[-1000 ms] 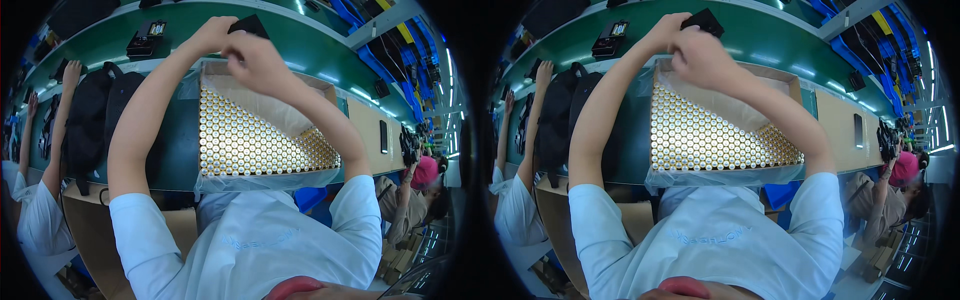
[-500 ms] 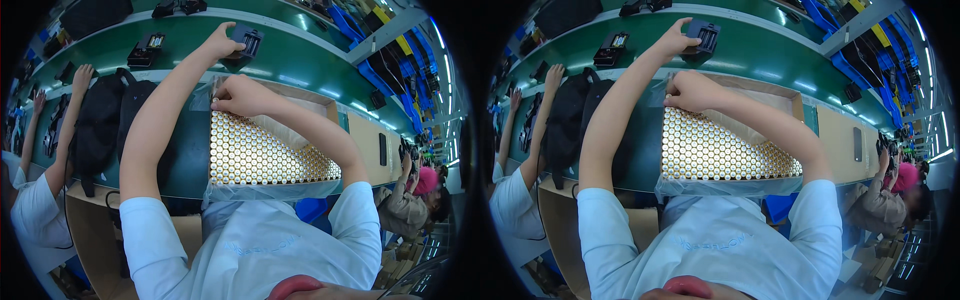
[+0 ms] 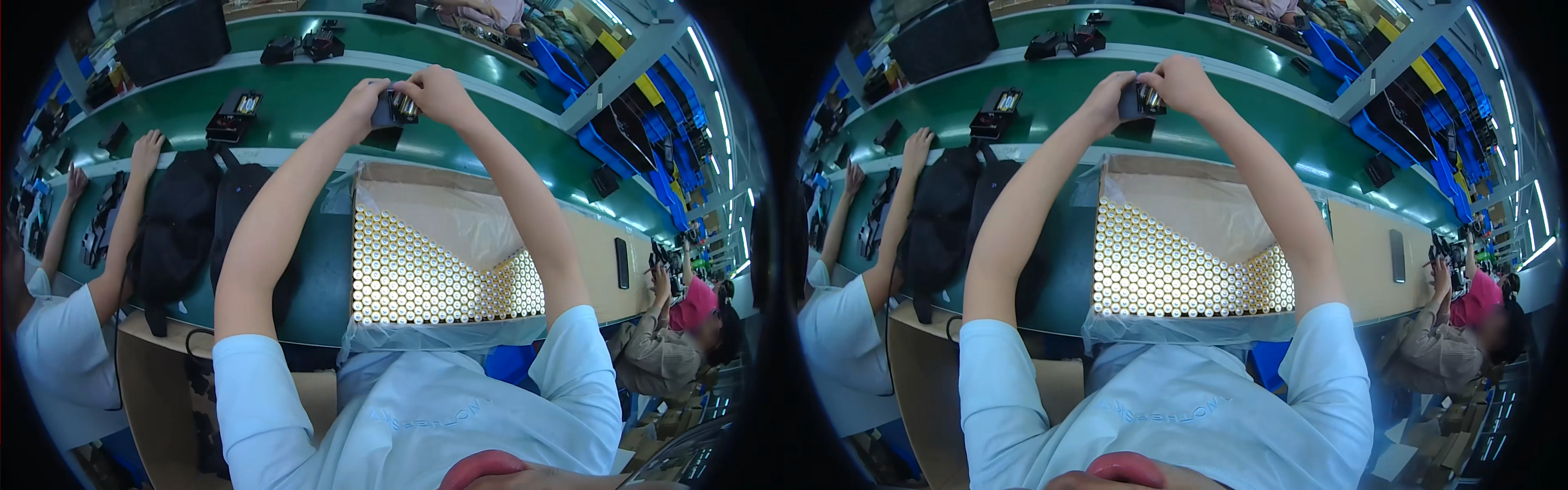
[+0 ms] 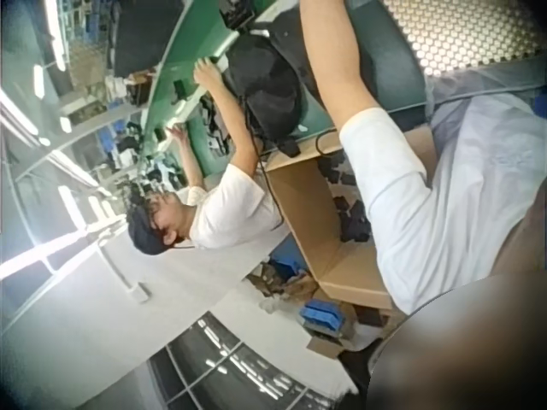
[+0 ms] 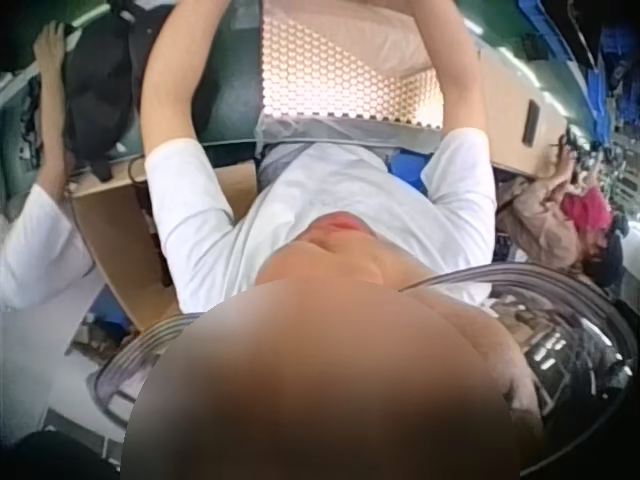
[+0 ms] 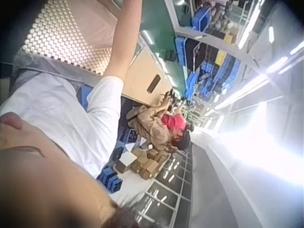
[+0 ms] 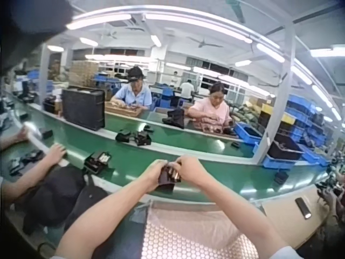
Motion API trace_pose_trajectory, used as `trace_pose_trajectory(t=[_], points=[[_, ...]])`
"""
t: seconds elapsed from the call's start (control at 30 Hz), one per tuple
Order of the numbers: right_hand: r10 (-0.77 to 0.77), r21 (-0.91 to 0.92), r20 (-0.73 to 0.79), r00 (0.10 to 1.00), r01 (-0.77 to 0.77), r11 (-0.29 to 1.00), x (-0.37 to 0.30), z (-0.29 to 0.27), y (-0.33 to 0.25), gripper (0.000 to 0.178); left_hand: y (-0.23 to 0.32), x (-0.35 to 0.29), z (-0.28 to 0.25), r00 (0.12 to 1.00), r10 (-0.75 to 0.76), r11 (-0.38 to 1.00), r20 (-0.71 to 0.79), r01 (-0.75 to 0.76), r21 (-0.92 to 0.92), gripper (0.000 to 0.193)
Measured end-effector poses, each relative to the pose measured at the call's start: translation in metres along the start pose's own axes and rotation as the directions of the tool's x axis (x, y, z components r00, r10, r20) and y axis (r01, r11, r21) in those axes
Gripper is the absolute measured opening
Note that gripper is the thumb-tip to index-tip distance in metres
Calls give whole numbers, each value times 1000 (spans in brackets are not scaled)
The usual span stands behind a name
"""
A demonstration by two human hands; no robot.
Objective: Assembling small electronic components into a housing and organizing them in a honeycomb-style tray on a factory assembly line.
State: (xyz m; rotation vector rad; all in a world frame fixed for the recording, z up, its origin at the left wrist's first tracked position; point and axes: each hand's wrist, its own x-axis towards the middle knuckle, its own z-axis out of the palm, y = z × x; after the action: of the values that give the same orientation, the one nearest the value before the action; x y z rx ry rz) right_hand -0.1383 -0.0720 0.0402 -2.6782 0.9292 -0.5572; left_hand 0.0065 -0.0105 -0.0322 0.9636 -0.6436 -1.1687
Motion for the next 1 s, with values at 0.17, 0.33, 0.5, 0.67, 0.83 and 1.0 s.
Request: trace_pose_trajectory(t=[0.17,0.33,0.5,0.67,0.83,1.0], points=[[79,6,219,972,-82,997,12,3,-8,28,-3,4,-9,993,-50,997,109,55,-45,32],[7,214,18,1000,-11,977,-4,2,-1,20,0,-4,3,994,-16,997,-105,24,77,31],[-323,-31,-137,936,322,946,-32,29,5,21,-3,-16,4,960,141,964,-244,-77,253,43],[-418,28,-88,904,421,906,-28,31,7,31,-2,-8,6,982,38,990,-182,-13,137,49],[-244,95,-230,942,271,958,2,8,16,29,8,-4,-3,990,-69,997,-119,72,28,60],[-333,-107,-253,908,316,943,33,30,24,23,6,-10,6,997,-65,988,-30,68,136,67]])
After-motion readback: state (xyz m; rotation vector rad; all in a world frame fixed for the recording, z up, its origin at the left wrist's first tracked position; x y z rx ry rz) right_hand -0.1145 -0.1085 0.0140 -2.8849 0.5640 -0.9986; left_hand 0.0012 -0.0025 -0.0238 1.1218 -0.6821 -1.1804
